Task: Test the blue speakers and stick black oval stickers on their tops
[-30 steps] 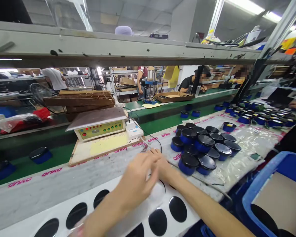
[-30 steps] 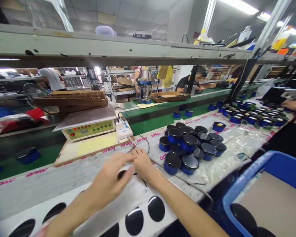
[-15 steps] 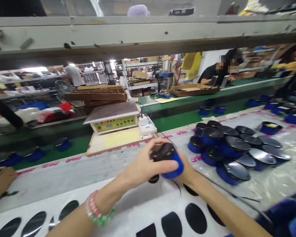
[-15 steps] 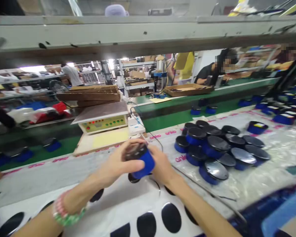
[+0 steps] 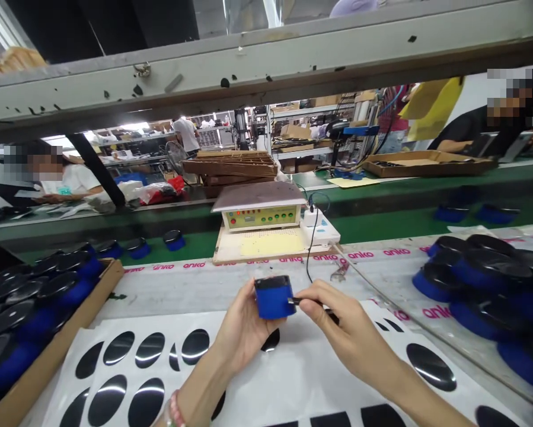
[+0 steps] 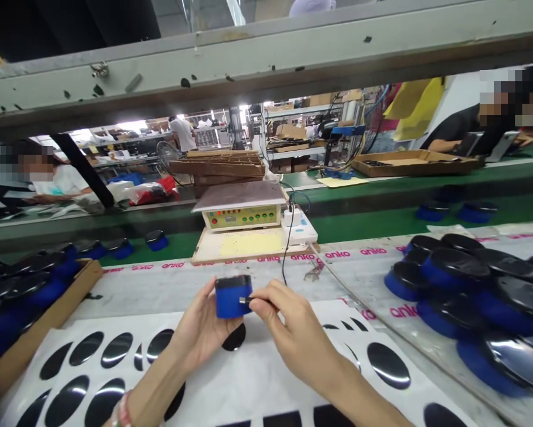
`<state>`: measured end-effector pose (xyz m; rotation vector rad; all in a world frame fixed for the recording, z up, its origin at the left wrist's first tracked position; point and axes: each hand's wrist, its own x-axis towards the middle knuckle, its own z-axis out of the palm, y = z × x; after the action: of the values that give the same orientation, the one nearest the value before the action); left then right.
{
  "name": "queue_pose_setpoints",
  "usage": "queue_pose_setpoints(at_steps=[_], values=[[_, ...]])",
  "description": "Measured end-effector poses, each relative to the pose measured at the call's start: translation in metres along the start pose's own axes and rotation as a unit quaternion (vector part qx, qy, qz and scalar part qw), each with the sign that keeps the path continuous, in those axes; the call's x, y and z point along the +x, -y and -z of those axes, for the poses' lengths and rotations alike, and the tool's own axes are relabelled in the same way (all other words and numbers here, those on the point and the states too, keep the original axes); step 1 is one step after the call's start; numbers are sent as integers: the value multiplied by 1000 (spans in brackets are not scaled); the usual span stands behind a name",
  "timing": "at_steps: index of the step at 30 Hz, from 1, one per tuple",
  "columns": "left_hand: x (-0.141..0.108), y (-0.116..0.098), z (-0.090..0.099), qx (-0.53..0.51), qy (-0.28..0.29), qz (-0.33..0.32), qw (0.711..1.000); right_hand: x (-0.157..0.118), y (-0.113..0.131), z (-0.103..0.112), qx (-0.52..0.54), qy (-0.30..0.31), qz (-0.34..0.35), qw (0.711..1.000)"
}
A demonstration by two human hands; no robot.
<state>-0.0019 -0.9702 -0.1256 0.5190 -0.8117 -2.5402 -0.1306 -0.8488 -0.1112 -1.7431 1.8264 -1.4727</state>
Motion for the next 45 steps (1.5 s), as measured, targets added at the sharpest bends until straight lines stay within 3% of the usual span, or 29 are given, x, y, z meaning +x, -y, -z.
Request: queue_pose_setpoints(at_steps=[7, 11, 18, 29, 31, 33, 35, 37, 40, 42, 45], values=[[-4, 5, 15, 40, -5, 20, 999, -5, -28, -16, 29, -45, -47, 997], [-4, 10, 15, 106, -31, 14, 994, -7, -31, -14, 12, -55, -21, 998], [-1, 15, 11, 194, -59, -56, 978, -8, -25, -12, -42, -54, 50, 996], [-3, 29, 27, 442, -142, -221, 857, -14, -30, -27, -180, -102, 107, 972], [-3, 32, 32, 496, -125, -260, 819, -15, -32, -29, -166, -110, 100, 975], [-2, 31, 35, 555, -84, -322, 762, -16, -35, -31, -125, -89, 66, 986], [-2, 26, 34, 618, -49, -394, 679, -15, -37, -32, -74, -48, 18, 996], [-2, 21, 31, 674, -33, -465, 573, -15, -39, -34, -37, -13, -20, 999], [-5, 15, 27, 707, 7, -555, 439, -14, -39, -36, -20, -7, -21, 1000], [-8, 14, 27, 709, 41, -587, 388, -15, -39, -37, -26, -20, -5, 999], [-10, 14, 27, 727, 57, -585, 354, -16, -41, -39, -47, -34, 17, 998]])
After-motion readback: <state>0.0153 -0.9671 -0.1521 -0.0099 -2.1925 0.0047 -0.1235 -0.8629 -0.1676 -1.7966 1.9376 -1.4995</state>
